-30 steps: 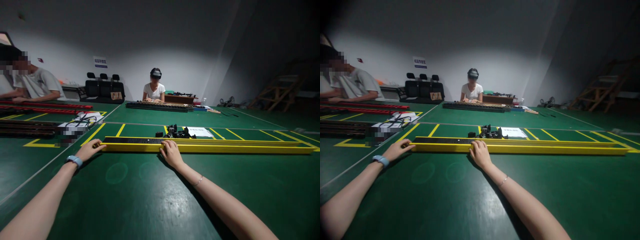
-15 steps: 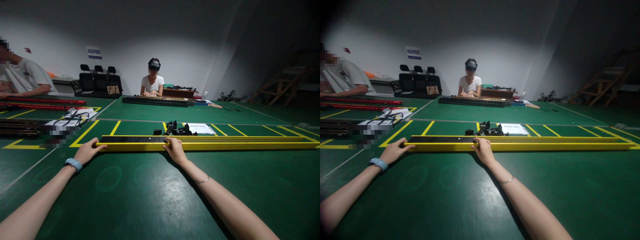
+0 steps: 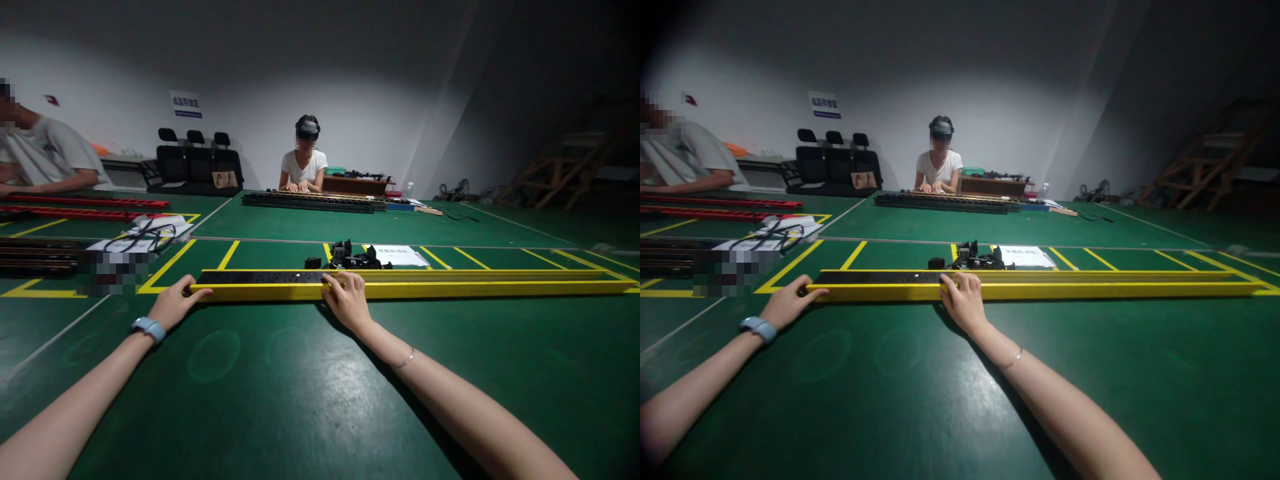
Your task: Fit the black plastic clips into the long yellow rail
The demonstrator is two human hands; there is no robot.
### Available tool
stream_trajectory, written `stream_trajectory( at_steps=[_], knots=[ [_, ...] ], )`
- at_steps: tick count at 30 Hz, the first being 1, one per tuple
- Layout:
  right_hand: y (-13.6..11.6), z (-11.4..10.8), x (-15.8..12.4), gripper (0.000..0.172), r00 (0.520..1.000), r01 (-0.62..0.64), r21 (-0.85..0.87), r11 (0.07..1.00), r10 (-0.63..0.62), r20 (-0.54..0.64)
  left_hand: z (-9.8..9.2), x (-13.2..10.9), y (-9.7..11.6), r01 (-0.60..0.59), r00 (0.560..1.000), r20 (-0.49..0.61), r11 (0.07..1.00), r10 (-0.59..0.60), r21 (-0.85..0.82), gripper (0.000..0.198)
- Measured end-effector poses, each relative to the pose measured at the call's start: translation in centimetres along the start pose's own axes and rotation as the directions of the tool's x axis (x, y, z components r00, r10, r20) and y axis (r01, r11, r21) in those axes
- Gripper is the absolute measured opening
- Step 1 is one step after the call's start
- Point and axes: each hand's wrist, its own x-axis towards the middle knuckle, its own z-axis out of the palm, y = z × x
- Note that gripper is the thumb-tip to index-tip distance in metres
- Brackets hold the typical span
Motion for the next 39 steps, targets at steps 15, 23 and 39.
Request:
stream_trajectory(
  at_steps=[15,23,39],
  knots=[
    [0.8,-1.3,0.5,0.038,0.983,0.149,0.105,0.983,-0.159,0.092,-0.1,-0.1,0.3,0.013,0.998,0.054,0.986,-0.022,0.169,0.050],
    [0.9,-1.3,0.1,0.040,0.989,0.127,0.073,0.989,-0.132,0.061,-2.4,0.3,1.1,-0.027,1.000,0.024,0.927,0.019,0.375,0.056],
    [-0.2,-0.7,0.6,0.033,0.992,0.089,-0.011,0.996,-0.088,0.088,8.4,-4.4,19.9,-0.573,0.811,-0.070,0.813,0.581,0.108,0.056]
  ],
)
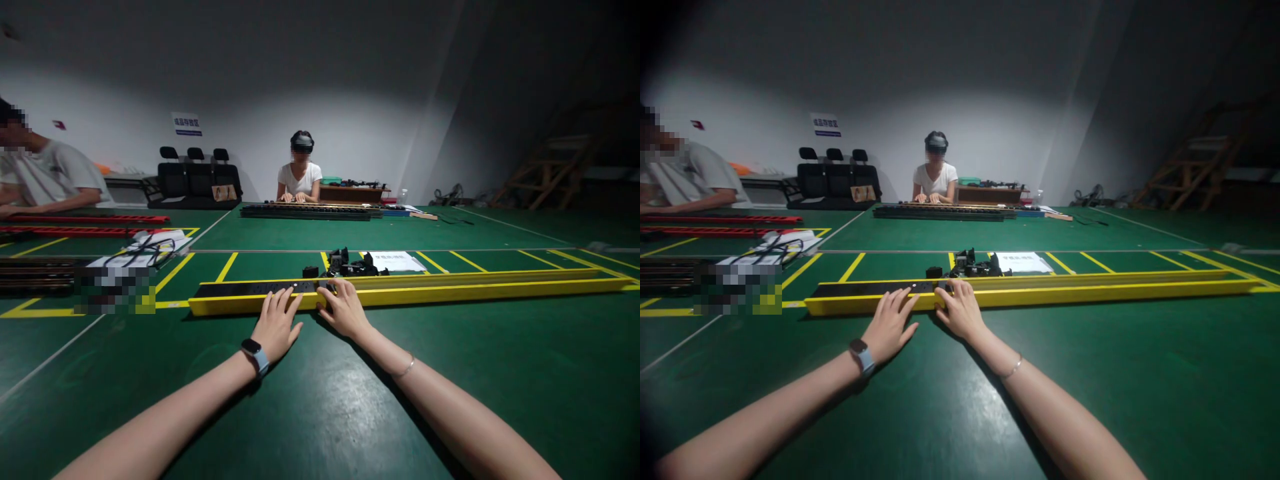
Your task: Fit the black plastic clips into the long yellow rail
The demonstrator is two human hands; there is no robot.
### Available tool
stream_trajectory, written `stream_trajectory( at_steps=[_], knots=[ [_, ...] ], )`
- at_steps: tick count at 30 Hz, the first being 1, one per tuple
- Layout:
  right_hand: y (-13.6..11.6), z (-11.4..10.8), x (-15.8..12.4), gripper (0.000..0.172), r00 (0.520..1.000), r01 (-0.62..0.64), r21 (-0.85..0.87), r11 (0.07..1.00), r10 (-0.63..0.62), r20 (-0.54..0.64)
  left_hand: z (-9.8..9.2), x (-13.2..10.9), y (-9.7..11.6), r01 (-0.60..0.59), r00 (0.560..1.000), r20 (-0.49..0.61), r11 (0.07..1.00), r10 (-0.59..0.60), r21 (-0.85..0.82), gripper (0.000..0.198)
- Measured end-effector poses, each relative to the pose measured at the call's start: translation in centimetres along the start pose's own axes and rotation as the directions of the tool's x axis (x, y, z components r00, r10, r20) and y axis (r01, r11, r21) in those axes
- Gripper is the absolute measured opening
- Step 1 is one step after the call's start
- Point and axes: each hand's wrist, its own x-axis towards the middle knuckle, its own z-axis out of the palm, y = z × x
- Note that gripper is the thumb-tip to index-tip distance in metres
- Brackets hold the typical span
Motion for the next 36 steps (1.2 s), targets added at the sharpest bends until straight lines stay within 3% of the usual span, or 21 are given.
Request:
stream_trajectory(
  at_steps=[3,13,21,28,36],
  knots=[
    [-0.2,0.1,0.2,0.032,1.000,-0.017,-0.009,1.000,0.017,-0.004,0.6,-0.4,-0.6,-0.021,1.000,0.004,1.000,0.021,0.007,0.061],
    [0.5,0.5,0.1,0.030,0.993,-0.114,-0.016,0.993,0.113,-0.045,-0.4,-0.3,-0.1,-0.008,0.999,0.039,0.997,0.005,0.075,0.056],
    [0.1,-0.1,-0.3,0.038,0.997,0.072,0.097,0.993,-0.068,-0.045,-0.3,-0.4,-0.2,-0.006,0.999,0.047,0.997,0.002,0.077,0.056],
    [-0.1,0.2,-0.3,0.029,0.999,0.036,-0.070,0.997,-0.037,-0.014,-0.4,-0.3,-0.2,-0.012,0.999,0.048,0.997,0.009,0.080,0.056],
    [-1.1,0.3,0.0,0.024,0.999,-0.005,-0.141,0.990,-0.001,-0.044,-0.4,-0.4,-0.2,-0.019,0.999,0.041,0.996,0.016,0.087,0.057]
  ],
)
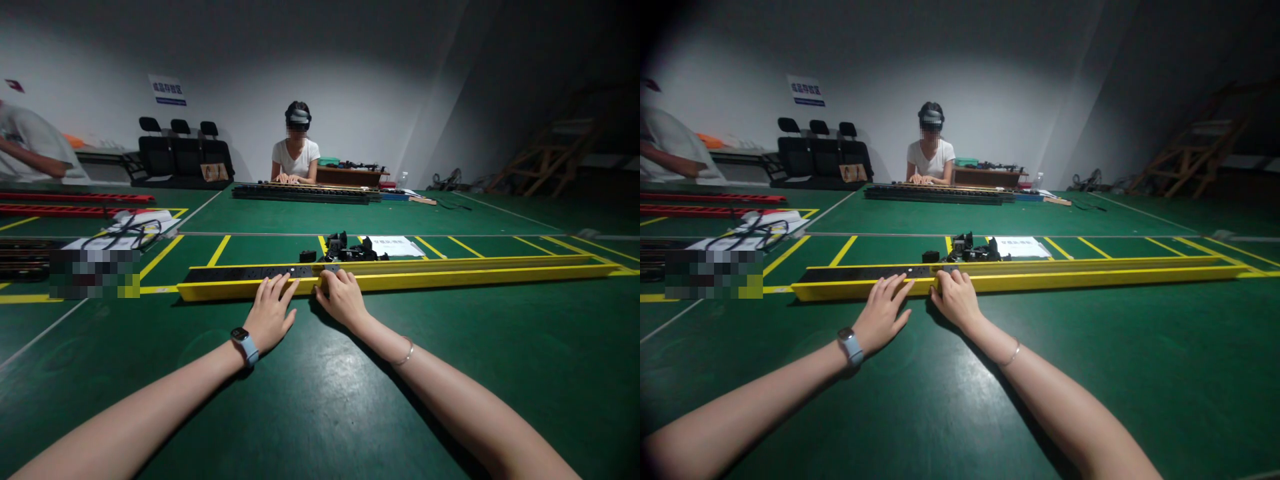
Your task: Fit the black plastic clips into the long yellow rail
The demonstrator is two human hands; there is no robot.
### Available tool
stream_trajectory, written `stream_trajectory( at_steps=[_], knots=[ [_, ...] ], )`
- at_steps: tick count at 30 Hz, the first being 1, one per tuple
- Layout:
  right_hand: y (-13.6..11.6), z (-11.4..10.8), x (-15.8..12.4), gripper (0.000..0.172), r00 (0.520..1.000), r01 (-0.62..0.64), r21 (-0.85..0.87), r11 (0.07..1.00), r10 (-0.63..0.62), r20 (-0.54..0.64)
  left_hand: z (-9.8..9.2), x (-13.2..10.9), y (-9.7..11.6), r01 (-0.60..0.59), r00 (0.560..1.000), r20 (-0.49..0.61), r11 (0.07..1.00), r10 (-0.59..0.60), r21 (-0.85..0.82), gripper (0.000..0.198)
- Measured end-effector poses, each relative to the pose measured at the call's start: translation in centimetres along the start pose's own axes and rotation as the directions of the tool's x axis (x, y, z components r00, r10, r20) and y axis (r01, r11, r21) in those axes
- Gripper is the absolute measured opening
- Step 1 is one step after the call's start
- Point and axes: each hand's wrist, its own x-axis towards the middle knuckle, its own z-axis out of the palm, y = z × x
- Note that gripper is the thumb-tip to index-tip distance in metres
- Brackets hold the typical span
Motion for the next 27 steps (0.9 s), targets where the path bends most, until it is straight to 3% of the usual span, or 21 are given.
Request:
stream_trajectory(
  at_steps=[14,27],
  knots=[
    [0.4,0.3,0.0,0.032,0.997,-0.048,-0.009,0.999,0.047,-0.068,-0.1,0.0,0.0,0.007,1.000,0.020,1.000,-0.007,0.014,0.056],
    [0.9,0.2,0.1,0.028,0.995,-0.066,-0.002,0.998,0.066,-0.074,0.0,0.0,-0.1,0.004,1.000,0.002,1.000,-0.004,-0.028,0.057]
  ],
)
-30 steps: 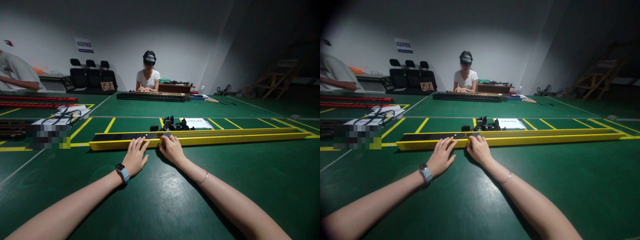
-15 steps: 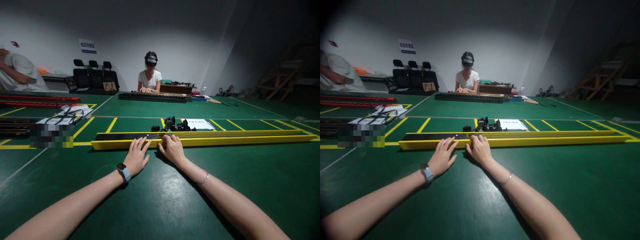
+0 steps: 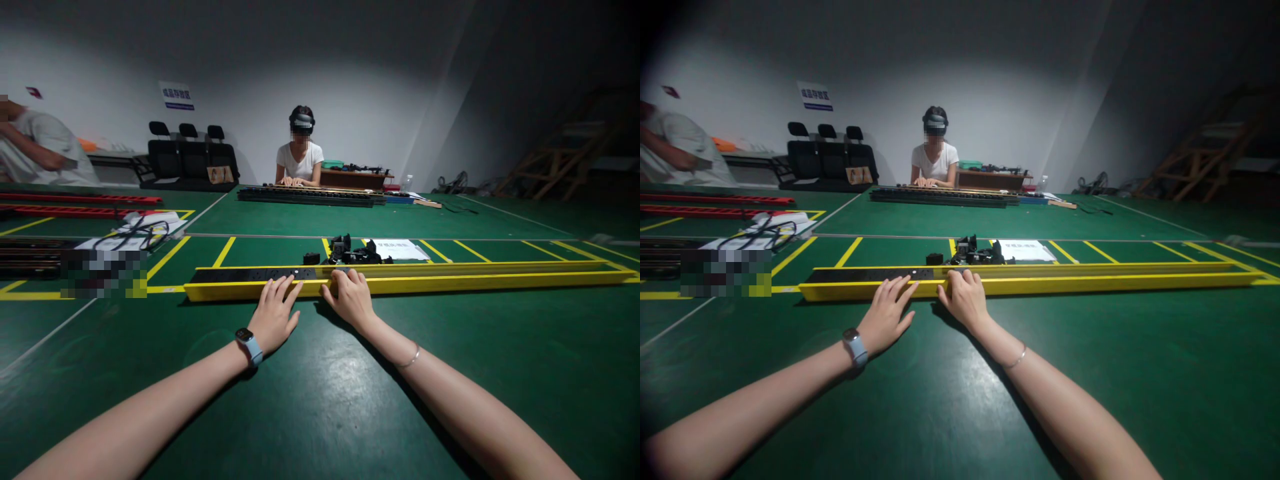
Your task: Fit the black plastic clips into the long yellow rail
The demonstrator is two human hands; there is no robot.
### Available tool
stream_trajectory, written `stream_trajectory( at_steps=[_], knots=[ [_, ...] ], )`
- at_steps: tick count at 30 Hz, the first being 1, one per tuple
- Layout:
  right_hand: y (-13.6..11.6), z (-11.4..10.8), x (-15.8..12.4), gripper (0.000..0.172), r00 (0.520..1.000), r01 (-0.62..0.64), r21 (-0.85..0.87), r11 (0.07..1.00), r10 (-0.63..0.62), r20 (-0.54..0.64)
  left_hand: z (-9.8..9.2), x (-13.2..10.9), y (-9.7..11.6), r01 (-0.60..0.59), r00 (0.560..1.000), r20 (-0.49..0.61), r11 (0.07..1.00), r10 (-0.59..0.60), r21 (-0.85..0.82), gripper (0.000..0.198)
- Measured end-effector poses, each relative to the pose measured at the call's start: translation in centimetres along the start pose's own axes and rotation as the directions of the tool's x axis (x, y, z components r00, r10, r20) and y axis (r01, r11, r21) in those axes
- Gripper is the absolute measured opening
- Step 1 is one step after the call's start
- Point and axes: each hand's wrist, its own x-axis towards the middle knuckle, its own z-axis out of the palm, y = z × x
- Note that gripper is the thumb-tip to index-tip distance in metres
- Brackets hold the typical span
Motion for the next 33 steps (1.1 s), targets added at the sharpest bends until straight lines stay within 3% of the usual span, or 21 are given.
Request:
stream_trajectory(
  at_steps=[14,18,21,26,33],
  knots=[
    [1.1,0.0,-0.2,0.028,1.000,-0.005,-0.030,1.000,0.004,-0.007,-0.2,-0.3,0.4,0.034,0.999,-0.032,0.998,-0.033,0.055,0.055],
    [1.0,-0.2,-0.4,0.024,0.998,0.054,0.029,0.998,-0.055,0.026,0.0,-0.3,0.5,0.033,0.997,0.069,0.996,-0.039,0.085,0.055],
    [0.6,-0.4,-0.3,0.022,0.990,0.112,0.104,0.988,-0.120,0.071,0.3,-0.3,0.2,0.041,0.992,0.120,0.999,-0.043,0.017,0.059],
    [-0.2,-0.5,-0.2,0.027,0.977,0.177,0.198,0.964,-0.196,0.082,0.8,-0.3,-0.2,0.123,0.986,0.130,0.986,-0.108,-0.113,0.069],
    [-1.6,-0.6,0.2,0.033,0.956,0.224,0.309,0.924,-0.270,0.114,1.4,-0.3,-0.4,0.133,0.985,0.133,0.972,-0.109,-0.194,0.074]
  ],
)
